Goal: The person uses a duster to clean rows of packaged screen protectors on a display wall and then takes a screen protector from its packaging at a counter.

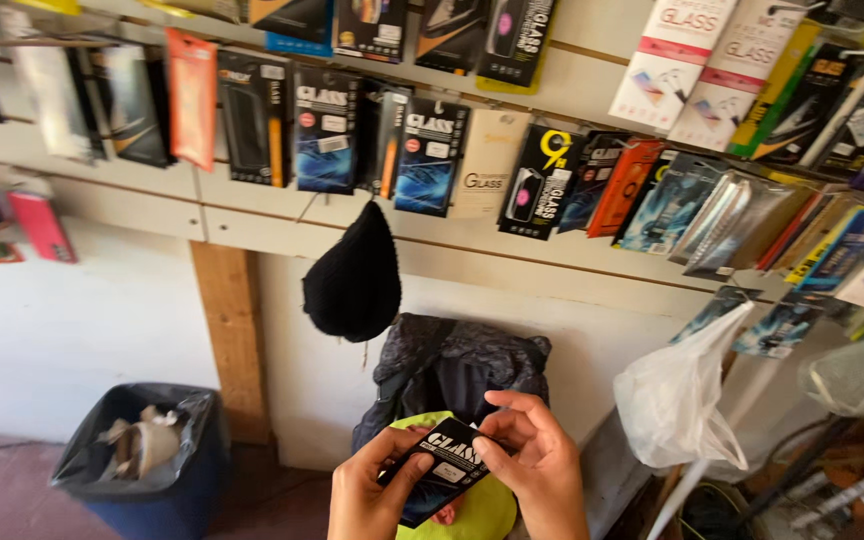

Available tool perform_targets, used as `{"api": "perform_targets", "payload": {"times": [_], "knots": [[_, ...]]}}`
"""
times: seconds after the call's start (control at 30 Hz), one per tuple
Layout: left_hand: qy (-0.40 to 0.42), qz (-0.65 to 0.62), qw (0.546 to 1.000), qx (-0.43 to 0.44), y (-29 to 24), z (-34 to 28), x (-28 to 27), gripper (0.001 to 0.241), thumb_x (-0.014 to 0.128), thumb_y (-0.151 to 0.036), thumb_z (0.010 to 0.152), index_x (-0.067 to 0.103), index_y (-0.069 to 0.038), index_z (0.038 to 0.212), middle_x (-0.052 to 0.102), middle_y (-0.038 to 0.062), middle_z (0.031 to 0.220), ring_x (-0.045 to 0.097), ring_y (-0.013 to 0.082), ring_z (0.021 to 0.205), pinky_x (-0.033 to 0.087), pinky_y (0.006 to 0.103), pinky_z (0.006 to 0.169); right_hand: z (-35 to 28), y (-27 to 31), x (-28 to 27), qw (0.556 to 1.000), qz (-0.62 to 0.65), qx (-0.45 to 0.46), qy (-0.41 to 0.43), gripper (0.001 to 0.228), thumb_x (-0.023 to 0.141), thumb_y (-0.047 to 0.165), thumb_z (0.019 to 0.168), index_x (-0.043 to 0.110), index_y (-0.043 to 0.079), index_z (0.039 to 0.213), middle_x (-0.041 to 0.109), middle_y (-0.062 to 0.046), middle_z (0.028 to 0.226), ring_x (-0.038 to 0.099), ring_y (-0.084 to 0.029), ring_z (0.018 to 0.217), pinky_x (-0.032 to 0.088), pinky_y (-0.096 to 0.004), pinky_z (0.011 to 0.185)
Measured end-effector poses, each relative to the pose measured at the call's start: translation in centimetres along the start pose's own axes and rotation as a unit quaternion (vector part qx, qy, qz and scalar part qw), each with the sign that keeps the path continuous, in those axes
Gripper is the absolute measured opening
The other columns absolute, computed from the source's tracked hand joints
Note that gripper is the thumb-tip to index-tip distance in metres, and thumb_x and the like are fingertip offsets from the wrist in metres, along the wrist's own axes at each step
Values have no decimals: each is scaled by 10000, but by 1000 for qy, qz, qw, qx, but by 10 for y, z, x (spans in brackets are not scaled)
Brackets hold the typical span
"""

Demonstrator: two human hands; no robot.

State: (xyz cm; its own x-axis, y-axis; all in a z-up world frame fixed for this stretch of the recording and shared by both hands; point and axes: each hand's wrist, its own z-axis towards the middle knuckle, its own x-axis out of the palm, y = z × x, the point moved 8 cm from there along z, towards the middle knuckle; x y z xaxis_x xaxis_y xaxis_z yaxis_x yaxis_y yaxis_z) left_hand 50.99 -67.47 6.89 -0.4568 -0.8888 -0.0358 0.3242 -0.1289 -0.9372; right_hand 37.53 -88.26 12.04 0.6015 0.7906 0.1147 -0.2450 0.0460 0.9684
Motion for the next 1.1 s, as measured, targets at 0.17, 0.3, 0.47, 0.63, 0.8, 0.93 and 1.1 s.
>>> {"api": "perform_targets", "payload": {"times": [0.17, 0.3, 0.47, 0.63, 0.8, 0.93, 1.1], "knots": [[37, -58, 998, 2, 3, 39, 38, 83, 988, -185, 989, 953, -168, 1062, 965, -89, 952, 792, 30, 849, 666, 252, 828, 20, 32, -15, 996, -56, -30, -54, 534, 983, -1, 937, 861, 0, 1457, 918, -189, 1050, 827, -195, 956, 638, -333, 835], [70, -169, 983, -33, -17, 85, 56, 75, 957, -147, 1059, 901, -100, 1074, 874, -13, 939, 745, 72, 888, 614, 280, 822, 31, 75, 1, 960, -8, -265, -88, 591, 914, -101, 944, 641, 58, 1445, 873, -344, 1436, 912, -399, 1252, 762, -477, 1029], [88, -305, 948, -24, -40, 154, 62, 99, 906, -124, 1095, 859, -41, 1122, 915, 61, 1011, 801, 115, 974, 617, 294, 910, 57, 57, 18, 933, -97, -315, -142, 155, 941, -39, 943, 848, 25, 1048, 815, -265, 1414, 822, -326, 1330, 710, -419, 1069], [135, -359, 923, 11, -49, 203, 71, 178, 892, -112, 1095, 866, -8, 1236, 953, 98, 1160, 850, 158, 1095, 660, 326, 1000, 105, 20, 0, 932, -80, -277, -220, 141, 966, -79, 931, 923, -37, 1059, 906, -126, 980, 859, -176, 965, 680, -279, 898], [78, -341, 936, 41, -8, 242, 66, 334, 820, -111, 1103, 824, 41, 1399, 967, 234, 1231, 901, 235, 1137, 772, 367, 955, 159, 89, -31, 903, -123, -244, -331, 441, 986, 121, 936, 870, 15, 1348, 897, -106, 1304, 815, -189, 1160, 643, -298, 1032], [46, -307, 950, 17, 42, 260, 66, 373, 799, -248, 1104, 873, 40, 1329, 1026, 245, 1036, 867, 275, 670, 666, 302, 742, 215, 185, -36, 891, -134, -318, -294, 609, 940, 140, 941, 766, 11, 1510, 841, -181, 1583, 843, -289, 1396, 703, -399, 1224], [78, -275, 958, -9, 139, 290, 92, 345, 764, -264, 1103, 918, -30, 1305, 1069, 245, 957, 877, 280, 508, 664, 343, 521, 284, 256, -49, 881, -85, -428, -183, 694, 884, 2, 1040, 662, -29, 1698, 853, -243, 1384, 809, -240, 1320, 645, -337, 1199]]}}
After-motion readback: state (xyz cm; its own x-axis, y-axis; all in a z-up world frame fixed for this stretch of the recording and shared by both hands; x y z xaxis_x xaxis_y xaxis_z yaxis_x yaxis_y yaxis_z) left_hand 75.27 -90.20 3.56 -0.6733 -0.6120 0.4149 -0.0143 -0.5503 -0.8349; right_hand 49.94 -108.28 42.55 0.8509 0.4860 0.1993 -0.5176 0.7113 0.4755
